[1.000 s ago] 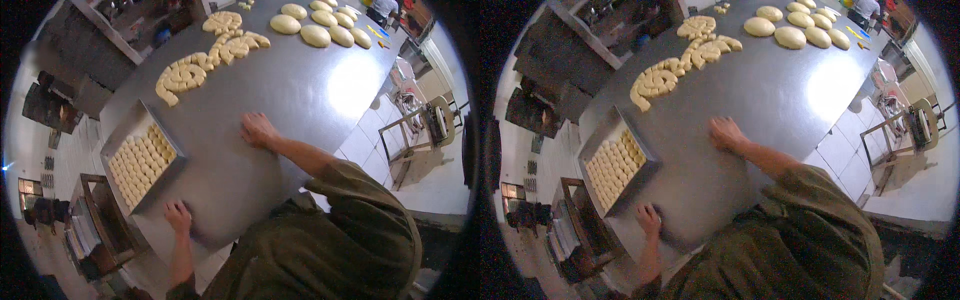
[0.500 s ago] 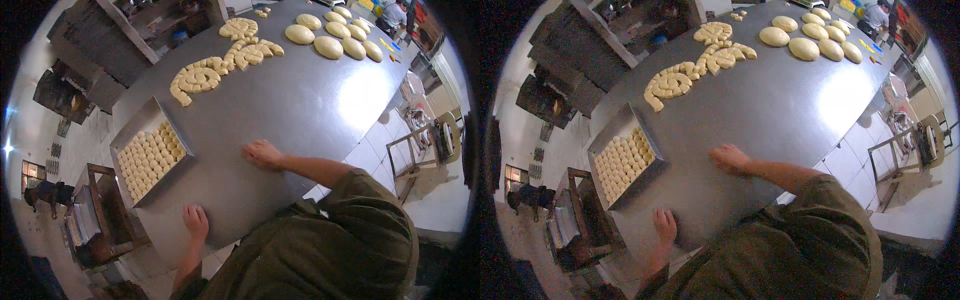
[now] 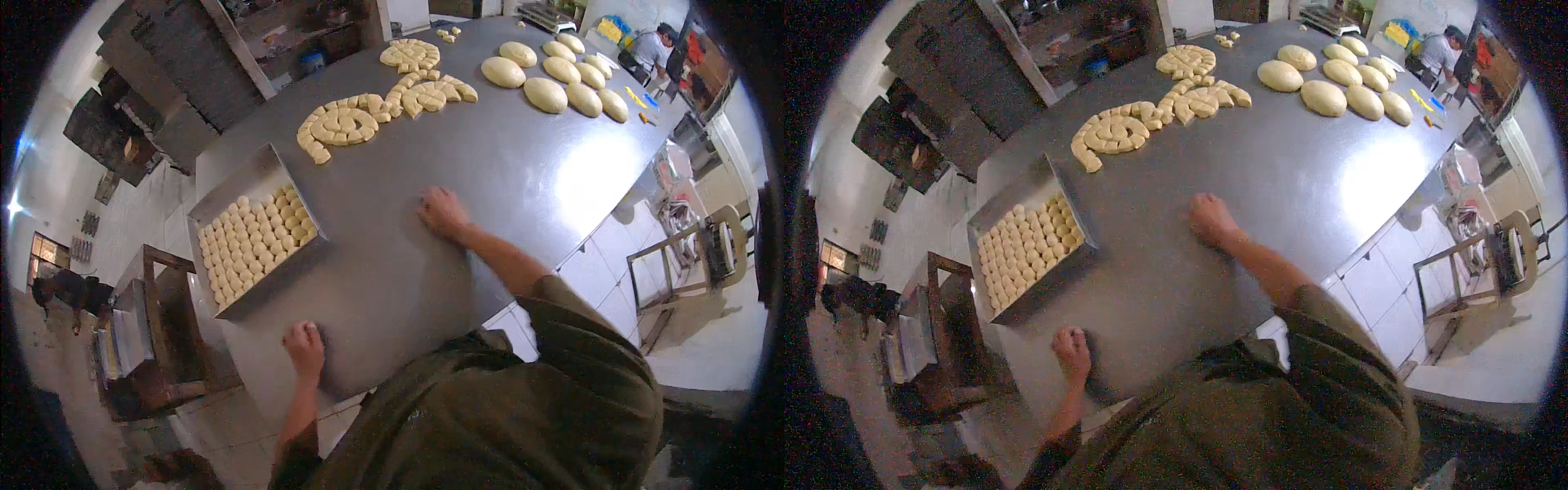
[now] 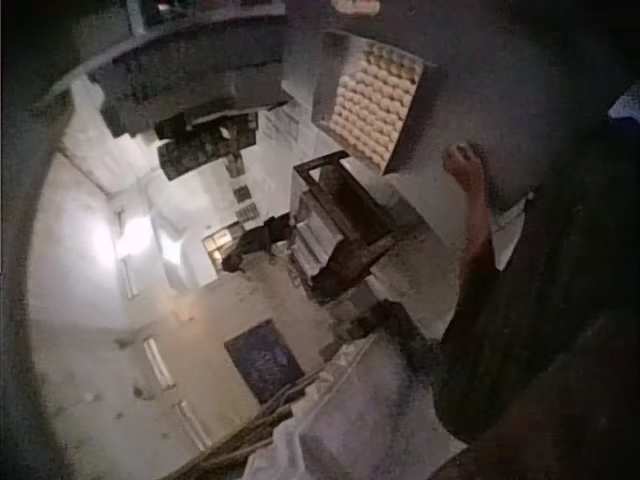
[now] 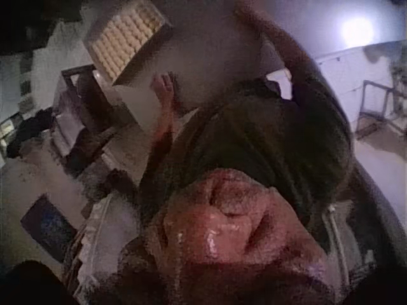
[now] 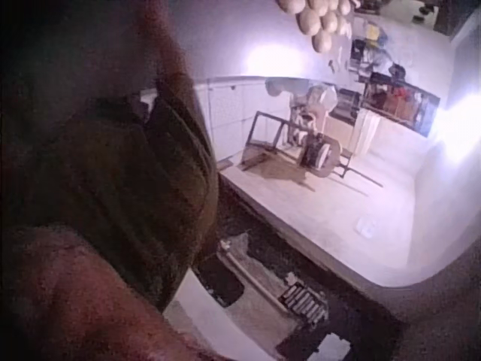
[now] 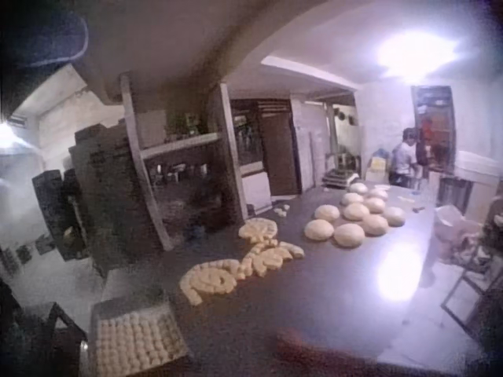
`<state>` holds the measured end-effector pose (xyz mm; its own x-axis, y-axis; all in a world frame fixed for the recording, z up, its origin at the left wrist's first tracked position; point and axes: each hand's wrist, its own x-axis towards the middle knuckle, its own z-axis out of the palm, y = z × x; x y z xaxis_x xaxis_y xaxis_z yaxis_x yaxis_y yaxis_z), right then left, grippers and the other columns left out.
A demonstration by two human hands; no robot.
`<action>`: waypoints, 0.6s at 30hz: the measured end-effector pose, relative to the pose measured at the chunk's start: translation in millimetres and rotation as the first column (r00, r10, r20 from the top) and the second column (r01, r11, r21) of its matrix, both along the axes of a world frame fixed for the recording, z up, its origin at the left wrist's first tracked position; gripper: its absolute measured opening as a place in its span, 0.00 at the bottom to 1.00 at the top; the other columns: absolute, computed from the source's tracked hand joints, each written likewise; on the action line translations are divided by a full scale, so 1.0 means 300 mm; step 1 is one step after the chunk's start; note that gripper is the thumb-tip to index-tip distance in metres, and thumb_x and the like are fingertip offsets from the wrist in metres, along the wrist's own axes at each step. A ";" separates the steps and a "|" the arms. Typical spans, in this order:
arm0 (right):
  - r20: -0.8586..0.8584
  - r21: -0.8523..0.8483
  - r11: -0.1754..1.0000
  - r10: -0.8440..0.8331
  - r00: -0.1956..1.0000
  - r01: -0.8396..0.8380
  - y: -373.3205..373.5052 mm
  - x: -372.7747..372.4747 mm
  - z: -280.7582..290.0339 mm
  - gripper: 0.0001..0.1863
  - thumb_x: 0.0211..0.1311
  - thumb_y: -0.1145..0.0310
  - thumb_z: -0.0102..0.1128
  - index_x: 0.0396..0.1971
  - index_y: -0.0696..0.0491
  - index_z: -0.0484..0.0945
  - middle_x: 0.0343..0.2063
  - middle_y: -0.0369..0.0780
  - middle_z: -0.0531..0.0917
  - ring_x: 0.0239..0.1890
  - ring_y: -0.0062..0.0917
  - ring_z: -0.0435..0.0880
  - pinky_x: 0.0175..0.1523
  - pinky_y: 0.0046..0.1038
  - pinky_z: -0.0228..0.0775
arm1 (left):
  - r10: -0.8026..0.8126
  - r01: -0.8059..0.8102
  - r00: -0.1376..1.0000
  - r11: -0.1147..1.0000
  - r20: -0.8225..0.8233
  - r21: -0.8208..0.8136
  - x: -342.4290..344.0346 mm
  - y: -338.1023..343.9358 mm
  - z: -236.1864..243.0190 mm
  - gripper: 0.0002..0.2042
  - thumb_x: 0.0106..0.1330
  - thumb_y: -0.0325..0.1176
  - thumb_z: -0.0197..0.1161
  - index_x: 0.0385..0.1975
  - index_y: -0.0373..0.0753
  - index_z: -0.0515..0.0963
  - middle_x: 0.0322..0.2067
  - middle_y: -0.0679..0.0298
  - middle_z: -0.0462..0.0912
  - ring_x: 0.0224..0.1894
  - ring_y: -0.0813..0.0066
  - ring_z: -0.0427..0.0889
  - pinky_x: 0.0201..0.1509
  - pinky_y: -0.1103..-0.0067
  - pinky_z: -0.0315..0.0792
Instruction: The person places small rounds of dough into a metal baking tray and arranges other pieces of dough on a metal table surface by hand.
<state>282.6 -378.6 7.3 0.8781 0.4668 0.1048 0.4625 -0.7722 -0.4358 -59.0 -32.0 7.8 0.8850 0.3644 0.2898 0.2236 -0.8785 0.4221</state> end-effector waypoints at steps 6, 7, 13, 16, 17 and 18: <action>0.425 0.221 0.833 0.386 0.819 -0.507 -0.151 -0.126 -0.130 0.07 0.70 0.65 0.60 0.40 0.52 0.81 0.42 0.48 0.85 0.49 0.45 0.83 0.54 0.42 0.76 | 0.313 -0.189 0.845 0.934 0.435 -0.304 -0.064 0.276 0.019 0.23 0.80 0.38 0.50 0.65 0.27 0.72 0.62 0.44 0.77 0.67 0.44 0.73 0.73 0.60 0.64; 0.134 0.382 0.915 0.088 0.987 -0.134 -0.205 -0.117 -0.163 0.06 0.70 0.66 0.60 0.38 0.52 0.82 0.39 0.47 0.86 0.45 0.44 0.85 0.50 0.41 0.78 | 0.443 -0.329 0.826 0.880 0.348 -0.342 -0.048 0.348 0.013 0.24 0.81 0.39 0.49 0.66 0.27 0.72 0.64 0.44 0.76 0.68 0.42 0.72 0.74 0.58 0.62; -0.194 0.141 0.946 0.314 0.929 -0.290 0.523 -0.525 0.122 0.26 0.60 0.48 0.74 0.51 0.50 0.85 0.46 0.47 0.88 0.46 0.41 0.89 0.52 0.41 0.80 | 0.850 -0.786 0.487 0.527 -0.201 0.323 0.001 0.493 -0.118 0.42 0.77 0.63 0.47 0.78 0.33 0.55 0.80 0.45 0.51 0.79 0.42 0.55 0.78 0.41 0.48; -0.273 0.354 0.783 0.609 0.745 -0.511 0.813 -0.738 0.101 0.26 0.56 0.49 0.75 0.47 0.53 0.85 0.44 0.48 0.89 0.46 0.44 0.88 0.53 0.45 0.79 | 0.776 -0.736 0.570 0.628 -0.268 0.253 0.087 0.424 0.005 0.43 0.76 0.63 0.48 0.79 0.34 0.55 0.80 0.41 0.48 0.79 0.39 0.54 0.79 0.40 0.43; -0.370 0.265 0.803 0.595 0.713 -0.533 0.908 -0.742 0.102 0.24 0.56 0.53 0.75 0.46 0.53 0.85 0.44 0.48 0.89 0.46 0.45 0.88 0.53 0.45 0.79 | 0.779 -0.715 0.576 0.627 -0.248 0.309 0.039 0.442 -0.012 0.43 0.75 0.63 0.49 0.79 0.33 0.55 0.80 0.39 0.48 0.79 0.38 0.54 0.79 0.39 0.42; -0.404 0.347 0.795 0.606 0.686 -0.498 0.976 -0.689 0.134 0.22 0.56 0.55 0.74 0.45 0.54 0.85 0.43 0.48 0.89 0.45 0.45 0.88 0.52 0.45 0.79 | 0.786 -0.734 0.557 0.617 -0.269 0.283 0.024 0.450 0.005 0.44 0.75 0.63 0.49 0.79 0.33 0.55 0.79 0.39 0.48 0.79 0.38 0.55 0.79 0.39 0.42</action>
